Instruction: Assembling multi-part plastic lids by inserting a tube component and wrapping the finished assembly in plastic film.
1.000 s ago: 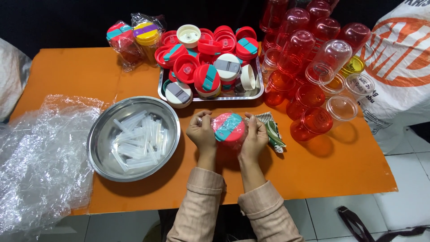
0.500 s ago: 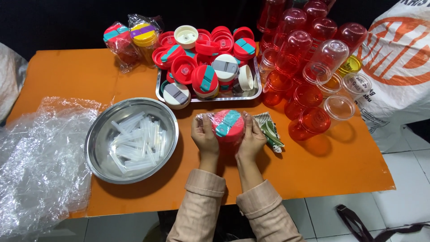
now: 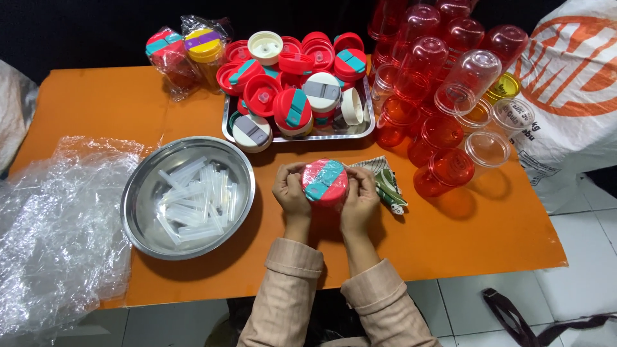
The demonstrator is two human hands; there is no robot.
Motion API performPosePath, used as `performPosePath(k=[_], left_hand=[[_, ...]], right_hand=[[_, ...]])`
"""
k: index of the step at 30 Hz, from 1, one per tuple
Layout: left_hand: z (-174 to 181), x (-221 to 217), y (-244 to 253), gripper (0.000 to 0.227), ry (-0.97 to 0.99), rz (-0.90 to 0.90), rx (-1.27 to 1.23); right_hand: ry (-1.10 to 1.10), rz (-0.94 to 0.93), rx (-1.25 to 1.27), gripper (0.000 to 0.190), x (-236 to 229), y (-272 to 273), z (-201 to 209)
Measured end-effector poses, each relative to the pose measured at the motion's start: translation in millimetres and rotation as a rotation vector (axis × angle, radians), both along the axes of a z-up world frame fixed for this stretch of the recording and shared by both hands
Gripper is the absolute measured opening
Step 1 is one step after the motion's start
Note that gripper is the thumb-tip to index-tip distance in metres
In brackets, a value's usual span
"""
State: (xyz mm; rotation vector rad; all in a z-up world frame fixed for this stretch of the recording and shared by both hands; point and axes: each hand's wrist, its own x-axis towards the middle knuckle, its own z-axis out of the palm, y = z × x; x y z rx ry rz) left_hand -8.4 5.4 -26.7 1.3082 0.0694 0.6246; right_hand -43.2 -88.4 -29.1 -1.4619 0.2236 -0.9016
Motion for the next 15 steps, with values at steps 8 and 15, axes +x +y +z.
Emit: performPosePath(k=[8, 15], left_hand=[[11, 1, -4, 0.026, 0.030, 0.006, -0.157], [-19, 8, -3, 0.062, 0.105, -0.119, 0.119]], right_hand=[[-0.033, 0.226, -0.141, 0.063, -9, 14, -9], [0.051, 0.087, -0.296, 0.072, 19, 2, -38]])
